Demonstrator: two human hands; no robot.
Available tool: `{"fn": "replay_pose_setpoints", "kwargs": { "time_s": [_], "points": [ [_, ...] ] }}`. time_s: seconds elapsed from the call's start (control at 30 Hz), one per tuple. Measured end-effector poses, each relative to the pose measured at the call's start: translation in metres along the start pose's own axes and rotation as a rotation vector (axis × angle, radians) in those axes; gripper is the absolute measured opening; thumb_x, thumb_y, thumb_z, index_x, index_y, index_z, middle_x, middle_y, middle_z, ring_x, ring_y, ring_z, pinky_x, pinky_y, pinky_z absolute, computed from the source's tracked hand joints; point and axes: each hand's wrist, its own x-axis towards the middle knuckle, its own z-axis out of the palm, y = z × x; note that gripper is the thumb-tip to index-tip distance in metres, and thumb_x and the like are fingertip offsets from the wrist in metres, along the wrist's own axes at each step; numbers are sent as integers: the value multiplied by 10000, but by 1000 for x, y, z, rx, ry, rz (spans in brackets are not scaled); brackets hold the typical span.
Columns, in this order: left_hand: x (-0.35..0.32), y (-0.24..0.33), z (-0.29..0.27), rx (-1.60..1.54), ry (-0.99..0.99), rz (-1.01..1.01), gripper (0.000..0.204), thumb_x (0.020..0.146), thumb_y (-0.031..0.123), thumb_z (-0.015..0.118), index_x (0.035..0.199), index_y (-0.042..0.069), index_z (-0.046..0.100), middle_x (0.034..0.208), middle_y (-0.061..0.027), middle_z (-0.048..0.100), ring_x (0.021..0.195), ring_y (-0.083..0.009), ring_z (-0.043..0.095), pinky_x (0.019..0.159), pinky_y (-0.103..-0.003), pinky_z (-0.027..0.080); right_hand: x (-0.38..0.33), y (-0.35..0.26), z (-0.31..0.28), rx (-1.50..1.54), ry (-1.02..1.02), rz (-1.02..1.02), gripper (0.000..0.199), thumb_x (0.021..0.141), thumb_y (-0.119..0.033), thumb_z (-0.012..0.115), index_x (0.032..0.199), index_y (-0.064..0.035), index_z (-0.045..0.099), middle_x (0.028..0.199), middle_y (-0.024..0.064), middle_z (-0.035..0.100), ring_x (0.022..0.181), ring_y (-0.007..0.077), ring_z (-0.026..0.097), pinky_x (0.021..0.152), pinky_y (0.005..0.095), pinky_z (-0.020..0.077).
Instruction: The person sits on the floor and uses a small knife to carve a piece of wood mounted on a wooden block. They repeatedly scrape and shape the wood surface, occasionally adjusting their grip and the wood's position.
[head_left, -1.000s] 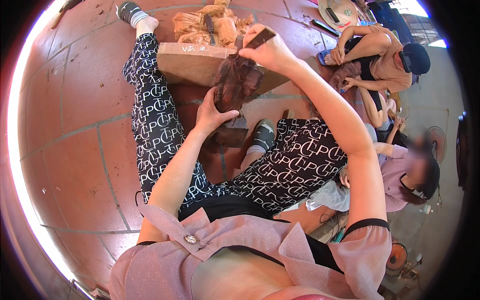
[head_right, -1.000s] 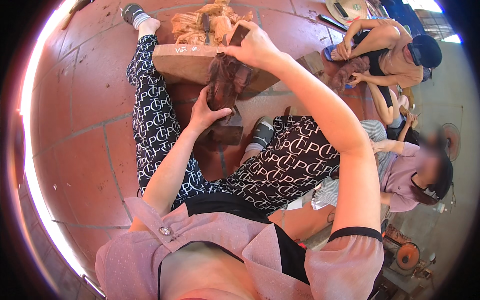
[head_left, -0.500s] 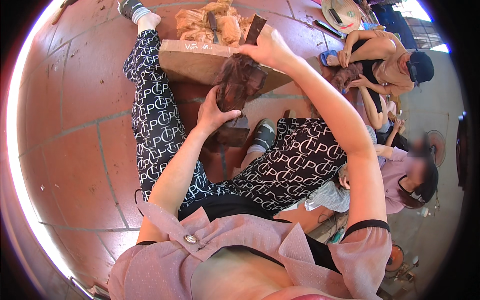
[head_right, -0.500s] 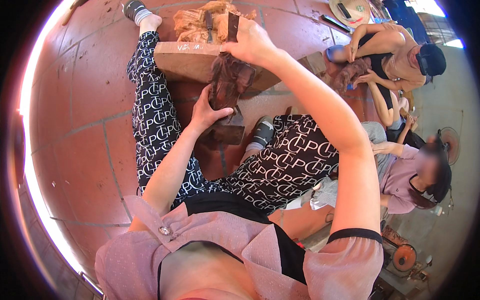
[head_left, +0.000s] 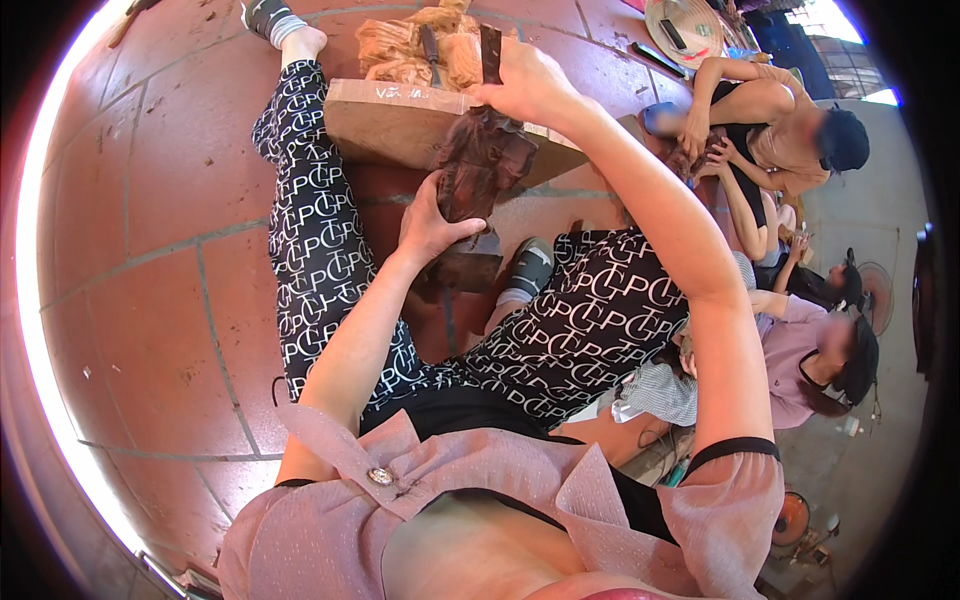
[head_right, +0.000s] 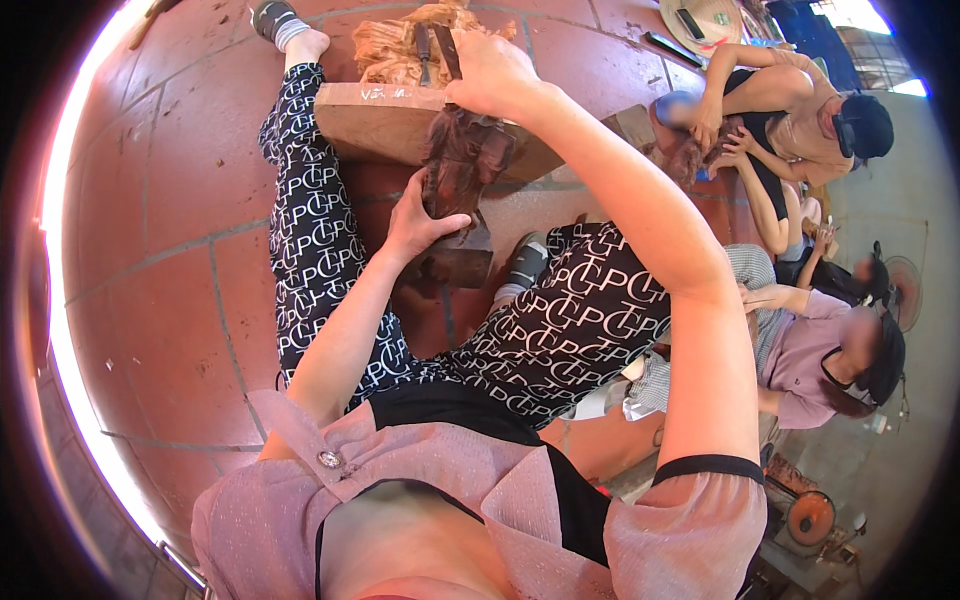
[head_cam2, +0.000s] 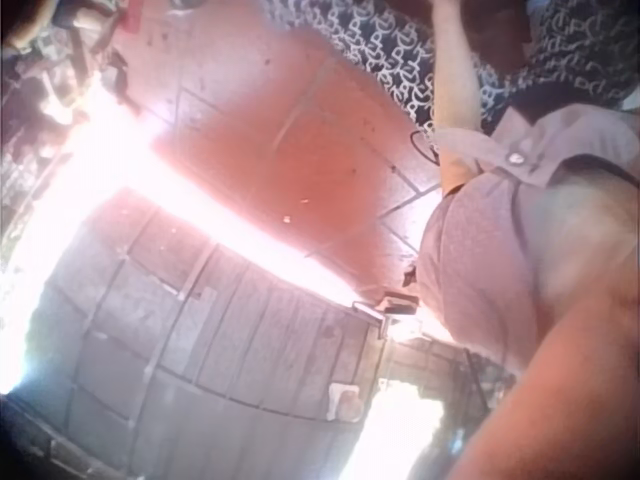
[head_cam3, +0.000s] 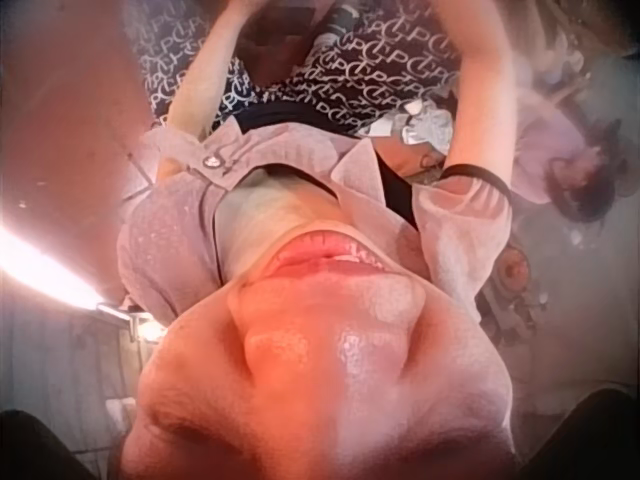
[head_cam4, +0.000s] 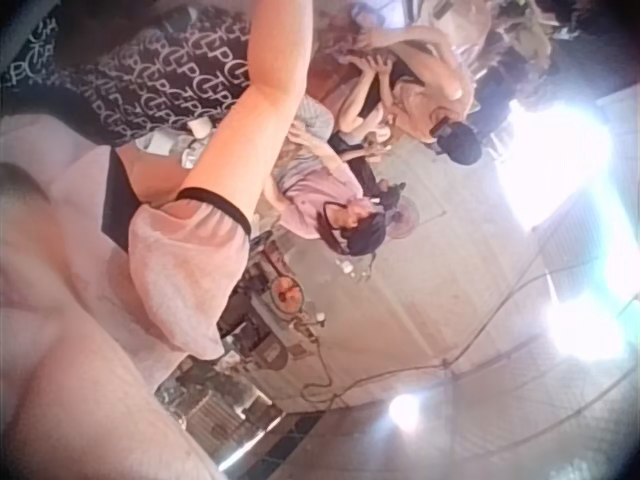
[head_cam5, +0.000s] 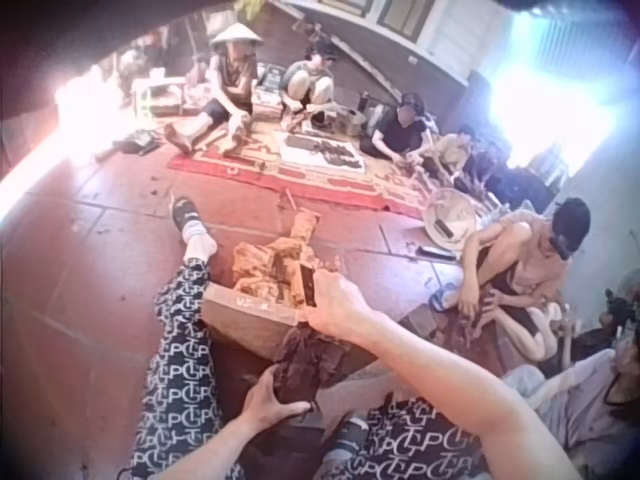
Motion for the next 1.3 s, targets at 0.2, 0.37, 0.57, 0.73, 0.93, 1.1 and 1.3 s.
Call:
{"fn": "replay_pose_setpoints", "kwargs": {
  "time_s": [0.2, 0.37, 0.57, 0.73, 0.93, 1.1, 1.3],
  "points": [
    [0, 1, 0, -12, 0, 7, 981, 553, 397, 836, 1318, 1, 367, 1249, -185, 526, 1170, -306, 510, 983, -366, 399, -4, -12, -10, -31, -41, 94, 267, 703, -158, 585, 925, -10, 577, 879, 228, 629, 875, 399, 608, 771, 457, 483],
    [1, -3, -1, 3, -2, -11, 984, 551, 406, 837, 1315, -1, 367, 1274, -196, 501, 1195, -308, 487, 996, -371, 387, -4, 1, 9, -4, 138, 21, 221, 728, -188, 614, 868, -17, 610, 786, 201, 643, 768, 387, 623, 697, 440, 501],
    [0, -5, -4, -21, -8, -17, 971, 557, 412, 834, 1313, 14, 374, 1286, -192, 489, 1199, -310, 480, 1000, -383, 383, -12, 3, 4, 567, -17, 46, 242, 769, -187, 667, 691, 37, 614, 571, 82, 612, 539, 167, 614, 539, 292, 511],
    [1, -10, -5, -22, -20, -32, 964, 558, 409, 833, 1320, 36, 374, 1284, -186, 489, 1199, -319, 479, 998, -390, 385, -24, 14, 34, 818, -149, 143, 146, 831, -99, 644, 766, 1, 561, 807, 66, 635, 687, 115, 635, 622, 246, 521],
    [3, -16, -3, 7, -9, -34, 1004, 550, 410, 845, 1334, 12, 360, 1283, -184, 499, 1199, -293, 488, 1000, -360, 386, -40, 2, 47, 453, -7, -105, 111, 783, -93, 667, 815, -1, 613, 856, 85, 609, 782, 185, 580, 715, 289, 459],
    [3, -12, -6, 18, -7, -50, 1006, 548, 406, 847, 1338, 21, 358, 1288, -182, 495, 1202, -295, 485, 1003, -362, 385, -35, -1, 39, 461, -27, 86, 157, 802, -132, 646, 832, 16, 604, 850, 131, 597, 748, 211, 564, 709, 311, 461],
    [3, -15, -3, 34, -12, -36, 1016, 549, 417, 845, 1342, 25, 347, 1298, -187, 484, 1211, -299, 477, 1005, -365, 384, -42, -8, 48, 253, 0, -11, 180, 791, -213, 662, 868, -51, 642, 876, 124, 627, 827, 265, 611, 738, 349, 479]
  ]
}}
